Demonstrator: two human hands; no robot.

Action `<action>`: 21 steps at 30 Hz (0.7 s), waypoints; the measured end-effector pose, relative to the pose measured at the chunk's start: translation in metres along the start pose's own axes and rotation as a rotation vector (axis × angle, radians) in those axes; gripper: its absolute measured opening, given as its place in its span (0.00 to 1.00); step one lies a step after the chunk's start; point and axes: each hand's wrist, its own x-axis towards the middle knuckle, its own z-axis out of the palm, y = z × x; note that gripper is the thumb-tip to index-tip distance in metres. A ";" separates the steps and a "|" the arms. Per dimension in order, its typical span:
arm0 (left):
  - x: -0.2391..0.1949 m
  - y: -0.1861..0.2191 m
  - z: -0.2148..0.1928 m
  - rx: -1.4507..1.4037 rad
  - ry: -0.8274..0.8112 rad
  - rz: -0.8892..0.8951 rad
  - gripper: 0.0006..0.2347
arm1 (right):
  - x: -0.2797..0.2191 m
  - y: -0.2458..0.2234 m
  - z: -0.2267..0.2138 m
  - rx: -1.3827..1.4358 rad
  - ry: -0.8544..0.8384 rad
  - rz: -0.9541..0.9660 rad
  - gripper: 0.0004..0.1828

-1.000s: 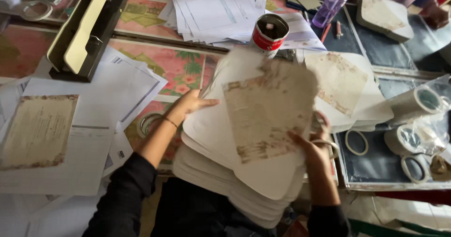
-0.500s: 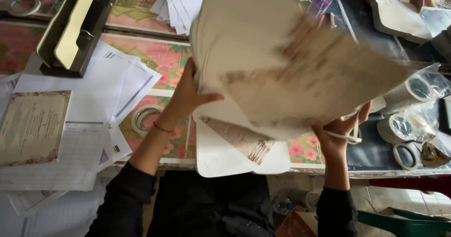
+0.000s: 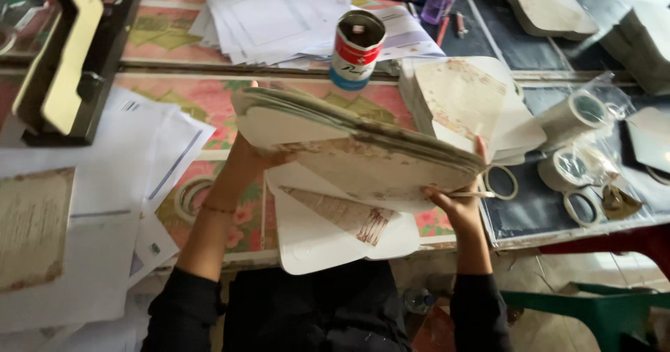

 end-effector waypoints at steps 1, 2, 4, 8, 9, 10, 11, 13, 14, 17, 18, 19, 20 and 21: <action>0.010 -0.004 0.004 -0.052 0.029 -0.011 0.48 | -0.003 0.000 0.005 -0.008 0.006 0.032 0.80; 0.016 -0.009 0.008 -0.103 0.064 -0.027 0.49 | -0.007 -0.001 0.011 -0.013 0.008 0.069 0.80; 0.016 -0.017 0.010 -0.071 0.120 -0.029 0.48 | 0.006 -0.016 0.023 0.021 0.027 0.053 0.78; 0.032 0.044 0.023 -0.230 0.130 0.050 0.44 | 0.034 -0.027 0.030 0.161 0.079 -0.021 0.71; 0.031 0.050 0.021 -0.233 0.122 0.044 0.44 | 0.037 -0.022 0.026 0.158 0.089 -0.019 0.71; 0.030 0.055 0.021 -0.160 0.183 0.007 0.45 | 0.040 -0.017 0.020 0.170 0.077 -0.030 0.70; 0.029 0.061 0.020 -0.086 0.243 -0.029 0.46 | 0.042 -0.012 0.015 0.182 0.065 -0.041 0.70; 0.022 0.043 0.003 -0.151 0.195 -0.027 0.48 | 0.039 -0.035 0.029 0.201 0.030 -0.050 0.68; 0.023 0.034 -0.005 -0.213 0.151 -0.017 0.49 | 0.041 -0.046 0.036 0.225 -0.012 -0.066 0.66; 0.041 -0.007 -0.039 -0.037 -0.110 0.106 0.64 | 0.026 -0.040 0.028 0.217 0.004 -0.083 0.69; 0.038 0.007 -0.028 -0.041 -0.115 0.111 0.64 | 0.014 -0.039 0.023 0.212 0.007 -0.088 0.69; 0.035 0.020 -0.018 -0.133 -0.075 0.013 0.52 | 0.003 -0.038 0.019 0.209 0.007 -0.077 0.72; 0.033 0.035 -0.009 -0.223 -0.032 -0.081 0.42 | -0.006 -0.035 0.016 0.210 0.004 -0.069 0.74; 0.034 0.031 -0.016 -0.223 -0.036 -0.075 0.42 | -0.008 -0.032 0.013 0.208 0.005 -0.077 0.74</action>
